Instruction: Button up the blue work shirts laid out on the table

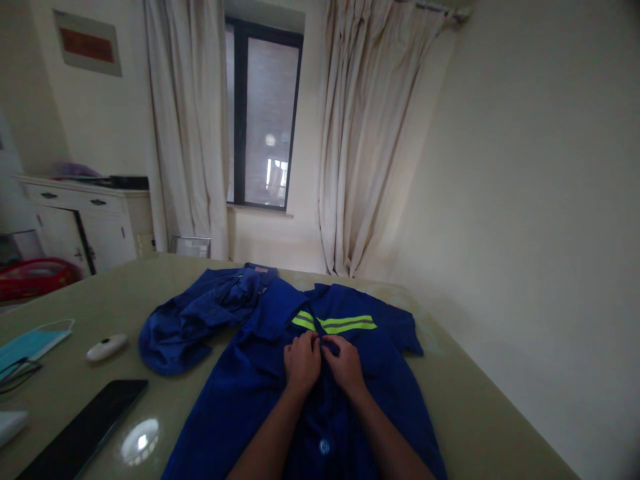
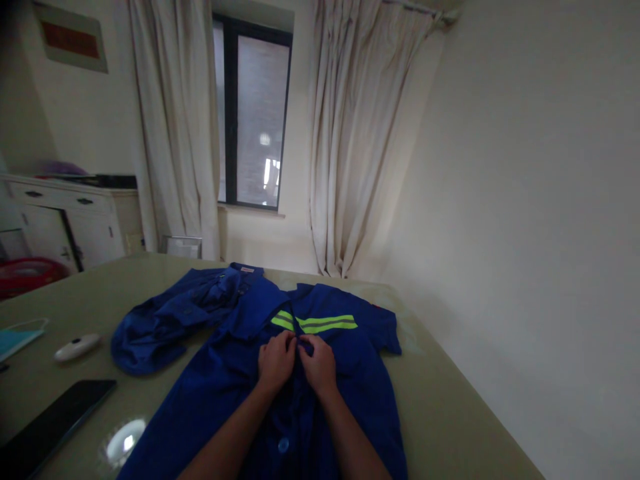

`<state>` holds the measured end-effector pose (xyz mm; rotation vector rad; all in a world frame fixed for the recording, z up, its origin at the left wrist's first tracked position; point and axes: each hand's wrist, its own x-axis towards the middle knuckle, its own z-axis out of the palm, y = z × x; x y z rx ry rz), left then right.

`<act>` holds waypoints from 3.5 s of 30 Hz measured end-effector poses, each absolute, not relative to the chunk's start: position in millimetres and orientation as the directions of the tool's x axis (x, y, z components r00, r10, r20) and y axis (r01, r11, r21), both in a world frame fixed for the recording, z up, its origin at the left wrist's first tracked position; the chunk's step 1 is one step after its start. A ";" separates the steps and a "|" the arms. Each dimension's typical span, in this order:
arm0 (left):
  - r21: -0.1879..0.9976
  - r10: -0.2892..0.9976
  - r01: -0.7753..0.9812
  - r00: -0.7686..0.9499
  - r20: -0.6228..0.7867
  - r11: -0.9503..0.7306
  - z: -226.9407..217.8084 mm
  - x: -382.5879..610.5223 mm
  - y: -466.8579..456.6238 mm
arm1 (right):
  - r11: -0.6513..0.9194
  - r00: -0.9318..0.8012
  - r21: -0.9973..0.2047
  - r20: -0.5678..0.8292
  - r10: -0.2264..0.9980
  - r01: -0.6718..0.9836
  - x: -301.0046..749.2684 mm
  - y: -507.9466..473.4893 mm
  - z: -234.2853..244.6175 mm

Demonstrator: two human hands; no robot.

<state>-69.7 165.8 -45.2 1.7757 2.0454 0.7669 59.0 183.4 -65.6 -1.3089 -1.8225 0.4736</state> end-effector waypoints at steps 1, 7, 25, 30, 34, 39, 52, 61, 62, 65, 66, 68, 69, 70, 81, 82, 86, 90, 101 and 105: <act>0.589 0.979 0.804 -0.175 0.101 0.083 -44.9 -70.0 165.4 | 0.393 -0.126 -0.694 0.404 0.906 0.603 58.9 182.8 -65.1; 0.601 0.982 0.797 -0.153 0.111 0.057 -45.5 -73.0 164.3 | 0.352 -0.127 -0.569 0.397 0.909 0.743 54.5 173.4 -58.9; 0.607 0.954 0.794 -0.151 0.258 -0.038 -54.6 -73.9 166.1 | 0.415 -0.220 -0.453 0.422 0.880 0.789 51.7 172.2 -61.6; 0.584 0.945 0.806 -0.116 0.307 -0.091 -54.6 -72.0 165.6 | 0.407 -0.194 -0.508 0.420 0.886 0.759 54.0 173.9 -61.7; 0.590 0.950 0.799 -0.081 0.300 -0.118 -55.0 -71.0 165.8 | 0.330 -0.109 -0.577 0.383 0.917 0.748 56.7 177.3 -60.6; 0.594 0.961 0.793 -0.043 0.273 -0.133 -54.6 -70.7 165.8 | 0.278 -0.076 -0.571 0.352 0.933 0.773 55.6 177.3 -60.3; 0.651 0.974 0.758 -0.116 0.193 -0.038 -56.3 -73.6 169.2 | 0.338 -0.186 -0.345 0.404 0.895 0.876 46.0 169.4 -58.9; 0.694 0.957 0.712 -0.120 0.265 -0.103 -63.1 -74.6 171.9 | 0.399 -0.235 -0.297 0.462 0.855 0.868 46.1 171.6 -64.8; 0.700 0.955 0.705 -0.115 0.273 -0.115 -63.6 -74.8 172.0 | 0.404 -0.236 -0.309 0.461 0.855 0.861 46.6 172.2 -64.9; 0.714 0.951 0.684 -0.095 0.295 -0.153 -64.6 -75.4 172.0 | 0.391 -0.217 -0.340 0.451 0.866 0.855 47.5 173.5 -64.9; 0.717 0.950 0.677 -0.085 0.302 -0.167 -65.0 -75.7 172.0 | 0.373 -0.198 -0.352 0.444 0.874 0.858 47.6 173.7 -65.1; 0.721 0.948 0.667 -0.066 0.310 -0.189 -66.4 -76.5 172.5 | 0.317 -0.141 -0.386 0.420 0.897 0.866 47.8 174.3 -66.0; 0.717 0.949 0.670 -0.058 0.310 -0.193 -67.3 -77.0 173.0 | 0.288 -0.109 -0.409 0.409 0.906 0.866 47.9 174.9 -66.8; 0.709 0.950 0.678 -0.054 0.307 -0.191 -68.4 -77.6 173.6 | 0.267 -0.080 -0.436 0.402 0.912 0.860 48.1 175.7 -67.8; 0.457 0.957 0.878 0.001 0.290 -0.139 -60.3 -80.6 170.2 | 0.265 0.354 -0.862 0.432 0.830 0.431 81.9 194.0 -75.8; 0.434 0.957 0.891 0.005 0.288 -0.135 -58.5 -81.9 169.7 | 0.257 0.384 -0.873 0.423 0.821 0.415 85.4 194.2 -76.1; 0.374 0.958 0.913 0.055 0.280 -0.162 -58.2 -91.4 165.5 | 0.278 0.401 -0.884 0.425 0.811 0.375 86.1 192.3 -76.4; 0.382 0.928 0.864 0.219 0.303 -0.328 -71.1 -111.1 150.7 | 0.322 0.200 -0.879 0.406 0.891 0.350 75.5 188.1 -75.9; 0.291 0.891 0.852 0.362 0.272 -0.435 -68.8 -120.0 121.7 | 0.240 -0.028 -0.363 0.503 0.864 0.900 40.8 219.7 -25.8; 0.319 0.894 0.842 0.364 0.260 -0.435 -67.1 -120.2 120.4 | 0.193 -0.044 -0.347 0.394 0.918 0.918 30.8 240.5 -34.2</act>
